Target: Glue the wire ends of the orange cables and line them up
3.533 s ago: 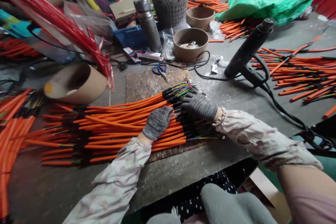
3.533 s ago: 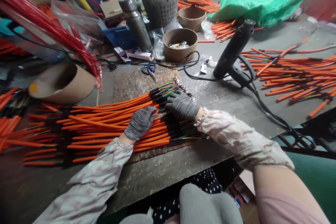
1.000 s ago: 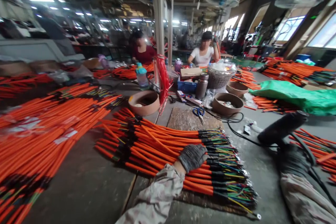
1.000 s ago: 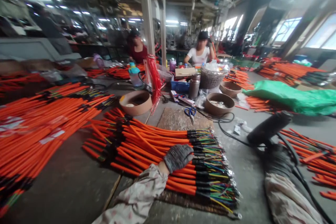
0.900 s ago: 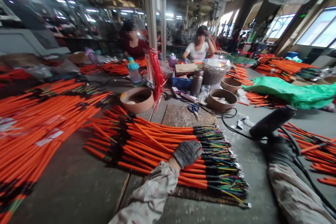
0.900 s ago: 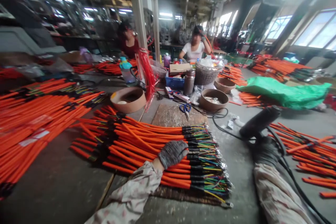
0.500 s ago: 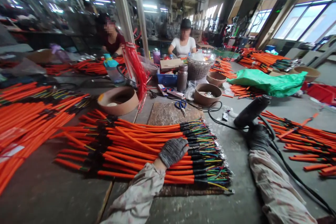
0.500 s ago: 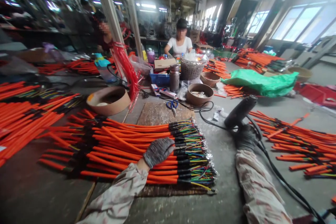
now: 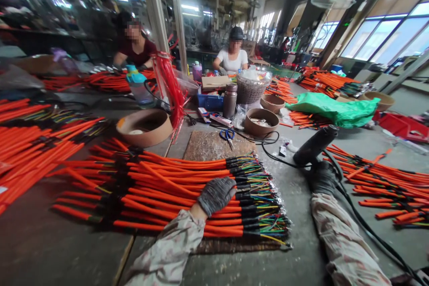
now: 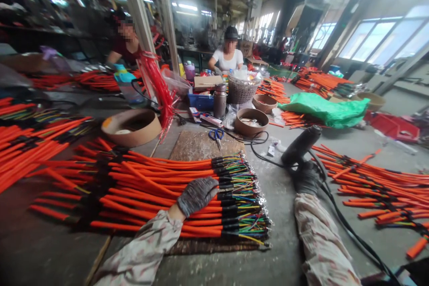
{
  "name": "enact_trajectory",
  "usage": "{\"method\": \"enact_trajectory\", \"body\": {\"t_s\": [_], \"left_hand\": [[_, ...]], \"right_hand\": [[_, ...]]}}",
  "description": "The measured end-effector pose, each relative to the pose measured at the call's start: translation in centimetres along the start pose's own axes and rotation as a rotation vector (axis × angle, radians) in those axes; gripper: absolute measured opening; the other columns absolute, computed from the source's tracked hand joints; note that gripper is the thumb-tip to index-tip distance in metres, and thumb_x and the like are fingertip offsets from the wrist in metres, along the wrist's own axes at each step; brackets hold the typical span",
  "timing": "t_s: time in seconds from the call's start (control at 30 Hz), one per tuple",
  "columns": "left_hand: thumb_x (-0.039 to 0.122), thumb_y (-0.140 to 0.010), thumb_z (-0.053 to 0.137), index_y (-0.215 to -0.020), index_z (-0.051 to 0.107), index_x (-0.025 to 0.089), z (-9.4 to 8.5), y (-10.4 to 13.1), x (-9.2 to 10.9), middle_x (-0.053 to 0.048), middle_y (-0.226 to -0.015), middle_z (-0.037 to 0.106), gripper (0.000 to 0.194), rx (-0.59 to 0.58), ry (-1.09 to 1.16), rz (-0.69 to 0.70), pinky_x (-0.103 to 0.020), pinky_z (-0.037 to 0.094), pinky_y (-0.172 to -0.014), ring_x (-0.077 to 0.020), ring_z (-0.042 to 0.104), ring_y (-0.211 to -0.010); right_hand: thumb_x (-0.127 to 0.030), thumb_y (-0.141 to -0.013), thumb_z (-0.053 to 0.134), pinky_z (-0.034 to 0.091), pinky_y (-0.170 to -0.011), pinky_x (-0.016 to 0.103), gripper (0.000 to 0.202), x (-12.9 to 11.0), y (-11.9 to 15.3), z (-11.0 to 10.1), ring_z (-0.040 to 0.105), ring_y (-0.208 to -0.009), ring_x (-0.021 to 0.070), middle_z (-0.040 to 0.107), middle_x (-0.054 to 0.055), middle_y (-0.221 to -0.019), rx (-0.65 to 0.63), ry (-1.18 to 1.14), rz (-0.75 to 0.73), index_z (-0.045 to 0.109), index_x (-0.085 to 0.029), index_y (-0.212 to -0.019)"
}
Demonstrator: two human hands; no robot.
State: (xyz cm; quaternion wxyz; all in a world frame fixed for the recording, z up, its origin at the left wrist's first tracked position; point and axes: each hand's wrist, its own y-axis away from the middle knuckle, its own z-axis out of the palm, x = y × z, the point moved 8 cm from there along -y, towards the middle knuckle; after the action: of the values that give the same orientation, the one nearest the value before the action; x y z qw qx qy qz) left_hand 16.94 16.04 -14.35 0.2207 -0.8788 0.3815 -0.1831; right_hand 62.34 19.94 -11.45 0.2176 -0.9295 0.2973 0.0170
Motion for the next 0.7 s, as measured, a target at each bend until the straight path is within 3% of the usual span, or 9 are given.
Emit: {"method": "enact_trajectory", "body": {"t_s": [0.13, 0.3, 0.5, 0.7], "left_hand": [[0.034, -0.107, 0.05, -0.117, 0.072, 0.018, 0.1, 0.0, -0.2, -0.011, -0.106, 0.08, 0.029, 0.007, 0.019, -0.04, -0.039, 0.063, -0.088, -0.0245, 0.077, -0.098], [0.03, -0.109, 0.046, -0.114, 0.072, 0.017, -0.5, -0.1, 0.3, -0.009, -0.105, 0.081, 0.029, 0.067, -0.034, 0.017, -0.039, 0.063, -0.085, -0.0253, 0.078, -0.097], [0.032, -0.11, 0.042, -0.115, 0.07, 0.017, -1.0, -0.2, 0.3, -0.009, -0.105, 0.08, 0.033, 0.049, -0.013, 0.002, -0.039, 0.063, -0.085, -0.0254, 0.078, -0.096], [0.033, -0.109, 0.047, -0.115, 0.071, 0.018, -0.3, -0.1, 0.0, -0.01, -0.108, 0.079, 0.029, 0.028, 0.007, -0.016, -0.039, 0.062, -0.088, -0.0245, 0.076, -0.099]], "right_hand": [[-0.041, -0.098, 0.051, 0.054, -0.083, 0.048, 0.039, -0.2, 0.0, -0.6, 0.07, -0.098, 0.0389, 0.069, 0.022, -0.103, -0.012, 0.038, 0.01, 0.066, -0.011, -0.118], [-0.037, -0.094, 0.058, 0.054, -0.088, 0.045, 0.038, -0.2, -0.1, -0.4, 0.071, -0.105, 0.0371, 0.07, 0.019, -0.104, -0.022, 0.061, -0.002, 0.066, -0.012, -0.121], [-0.038, -0.099, 0.051, 0.052, -0.092, 0.049, 0.046, 0.2, -0.1, 0.3, 0.069, -0.11, 0.0395, 0.068, 0.025, -0.112, -0.041, 0.075, 0.009, 0.061, -0.006, -0.129], [-0.034, -0.095, 0.056, 0.052, -0.096, 0.05, 0.046, 0.2, 0.2, -0.6, 0.065, -0.117, 0.0405, 0.065, 0.024, -0.124, -0.105, 0.04, -0.088, 0.06, -0.012, -0.135]]}}
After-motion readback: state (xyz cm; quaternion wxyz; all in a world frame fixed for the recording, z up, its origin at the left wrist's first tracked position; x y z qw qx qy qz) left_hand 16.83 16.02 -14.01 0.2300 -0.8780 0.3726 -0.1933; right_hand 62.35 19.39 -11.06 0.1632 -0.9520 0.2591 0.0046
